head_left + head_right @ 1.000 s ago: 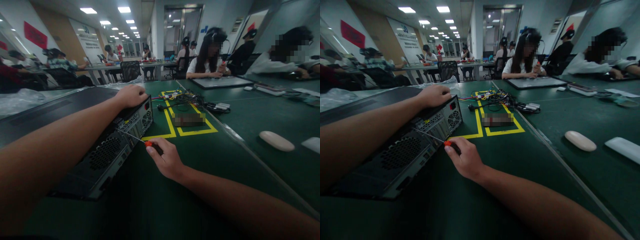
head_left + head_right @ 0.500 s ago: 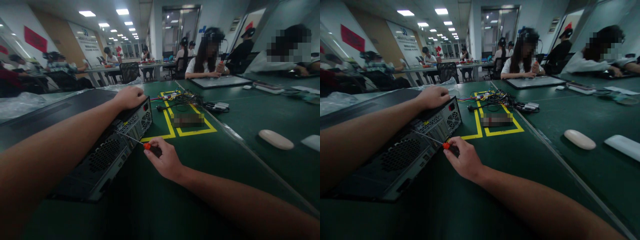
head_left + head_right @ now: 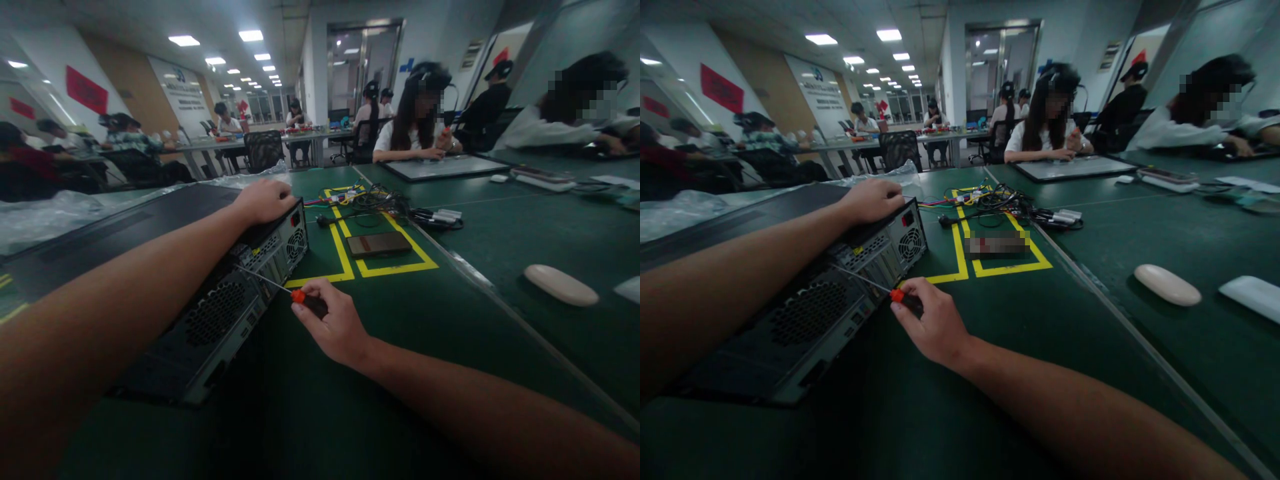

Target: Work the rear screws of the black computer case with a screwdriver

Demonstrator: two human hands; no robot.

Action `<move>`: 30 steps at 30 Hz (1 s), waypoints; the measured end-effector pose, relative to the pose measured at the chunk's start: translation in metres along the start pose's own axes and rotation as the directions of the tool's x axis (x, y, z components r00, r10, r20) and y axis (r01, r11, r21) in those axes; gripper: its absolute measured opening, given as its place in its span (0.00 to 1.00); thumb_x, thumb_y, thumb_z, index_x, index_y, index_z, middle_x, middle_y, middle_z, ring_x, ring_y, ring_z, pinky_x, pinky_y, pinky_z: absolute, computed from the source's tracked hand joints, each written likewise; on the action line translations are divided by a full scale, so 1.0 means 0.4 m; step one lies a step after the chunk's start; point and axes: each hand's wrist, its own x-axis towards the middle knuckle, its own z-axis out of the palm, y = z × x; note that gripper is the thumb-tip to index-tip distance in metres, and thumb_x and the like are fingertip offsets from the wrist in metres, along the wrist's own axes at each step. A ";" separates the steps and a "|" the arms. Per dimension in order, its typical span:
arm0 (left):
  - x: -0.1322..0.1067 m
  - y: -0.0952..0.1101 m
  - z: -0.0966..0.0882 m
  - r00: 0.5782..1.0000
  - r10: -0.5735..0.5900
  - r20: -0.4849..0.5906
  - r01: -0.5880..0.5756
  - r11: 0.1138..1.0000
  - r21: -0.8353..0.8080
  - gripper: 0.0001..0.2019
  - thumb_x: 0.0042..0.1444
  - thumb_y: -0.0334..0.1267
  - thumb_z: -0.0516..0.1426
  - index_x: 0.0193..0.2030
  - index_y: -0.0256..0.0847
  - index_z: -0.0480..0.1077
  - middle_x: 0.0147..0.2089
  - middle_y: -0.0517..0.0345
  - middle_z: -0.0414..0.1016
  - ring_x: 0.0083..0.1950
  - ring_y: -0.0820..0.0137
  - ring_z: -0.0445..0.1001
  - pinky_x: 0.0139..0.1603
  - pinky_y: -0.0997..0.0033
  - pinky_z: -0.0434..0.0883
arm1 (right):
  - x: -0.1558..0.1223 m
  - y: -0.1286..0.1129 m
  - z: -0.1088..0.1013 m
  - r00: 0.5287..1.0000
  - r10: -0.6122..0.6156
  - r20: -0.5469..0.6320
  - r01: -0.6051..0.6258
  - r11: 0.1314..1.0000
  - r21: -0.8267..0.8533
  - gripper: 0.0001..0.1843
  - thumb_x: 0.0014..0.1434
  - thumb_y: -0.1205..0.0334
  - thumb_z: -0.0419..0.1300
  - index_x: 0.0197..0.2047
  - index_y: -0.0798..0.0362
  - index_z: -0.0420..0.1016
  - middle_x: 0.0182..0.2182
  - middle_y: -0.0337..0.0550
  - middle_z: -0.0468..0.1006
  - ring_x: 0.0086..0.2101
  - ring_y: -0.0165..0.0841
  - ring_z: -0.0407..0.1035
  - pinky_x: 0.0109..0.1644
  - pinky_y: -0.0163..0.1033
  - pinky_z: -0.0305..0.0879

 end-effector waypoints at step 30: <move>-0.003 0.009 -0.004 1.000 -0.001 0.018 0.001 0.999 0.035 0.20 0.74 0.45 0.51 0.46 0.41 0.84 0.47 0.41 0.86 0.48 0.52 0.81 0.47 0.55 0.70 | -0.002 0.011 -0.002 0.999 -0.043 0.028 0.045 0.998 -0.044 0.12 0.73 0.55 0.69 0.56 0.48 0.77 0.44 0.44 0.88 0.40 0.39 0.83 0.48 0.45 0.79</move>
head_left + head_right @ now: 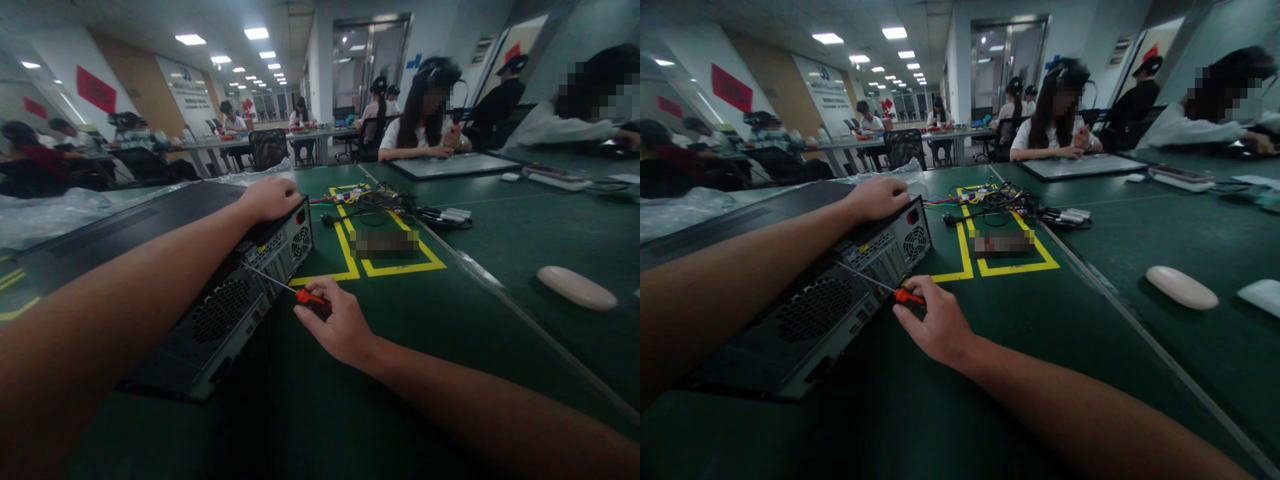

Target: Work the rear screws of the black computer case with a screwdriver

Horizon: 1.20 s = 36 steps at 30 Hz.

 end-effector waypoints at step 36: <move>-0.007 0.009 -0.006 0.999 -0.039 -0.029 0.036 0.996 -0.081 0.16 0.72 0.43 0.54 0.43 0.42 0.83 0.45 0.41 0.83 0.50 0.53 0.79 0.53 0.53 0.70 | 0.008 -0.008 -0.006 1.000 -0.004 0.018 0.004 1.000 0.003 0.10 0.77 0.54 0.63 0.54 0.49 0.81 0.43 0.45 0.86 0.38 0.38 0.78 0.46 0.45 0.76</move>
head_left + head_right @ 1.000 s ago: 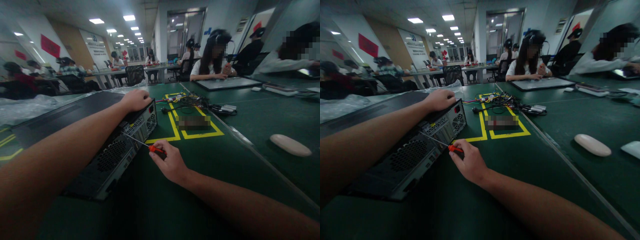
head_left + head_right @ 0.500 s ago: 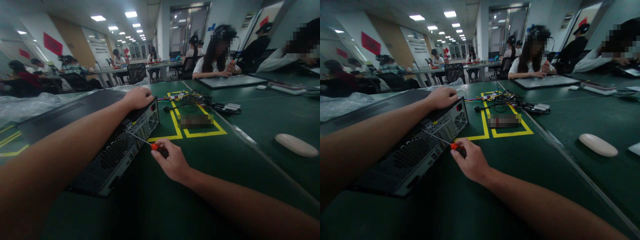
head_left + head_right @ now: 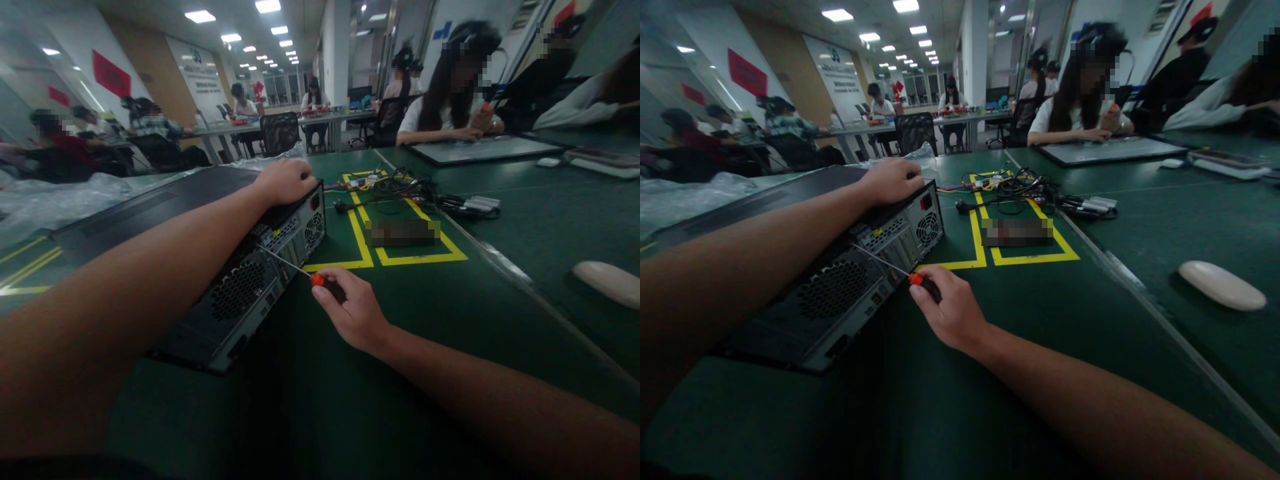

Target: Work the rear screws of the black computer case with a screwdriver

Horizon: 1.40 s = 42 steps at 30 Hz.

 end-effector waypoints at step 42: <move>0.006 -0.003 -0.014 0.991 0.073 0.116 -0.081 0.995 0.064 0.19 0.77 0.42 0.50 0.54 0.43 0.83 0.52 0.41 0.83 0.56 0.50 0.79 0.57 0.53 0.70 | -0.002 0.008 0.000 1.000 -0.028 -0.011 0.027 0.999 -0.018 0.10 0.79 0.54 0.63 0.55 0.49 0.82 0.46 0.47 0.89 0.42 0.40 0.82 0.48 0.46 0.78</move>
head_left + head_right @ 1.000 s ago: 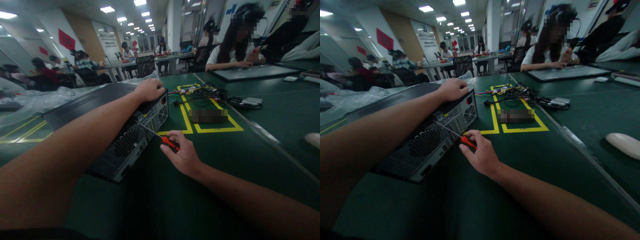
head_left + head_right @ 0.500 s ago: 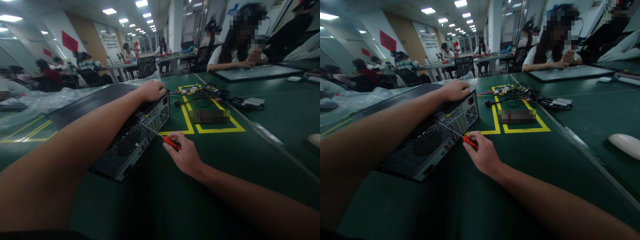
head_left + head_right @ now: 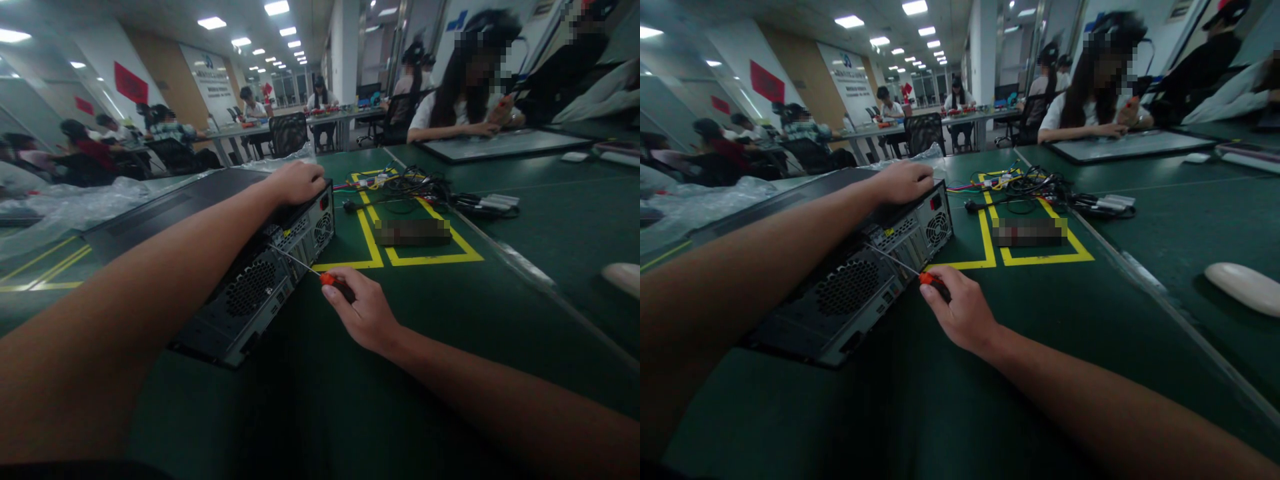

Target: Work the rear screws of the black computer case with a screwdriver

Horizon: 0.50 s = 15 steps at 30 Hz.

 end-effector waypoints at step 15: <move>-0.005 -0.002 0.008 0.998 -0.017 -0.052 0.016 1.000 -0.020 0.18 0.76 0.45 0.52 0.48 0.43 0.83 0.49 0.41 0.84 0.51 0.51 0.80 0.52 0.54 0.70 | -0.005 -0.007 0.009 0.998 0.062 0.012 -0.063 0.995 0.072 0.13 0.71 0.59 0.69 0.56 0.47 0.76 0.45 0.46 0.89 0.42 0.40 0.84 0.51 0.48 0.83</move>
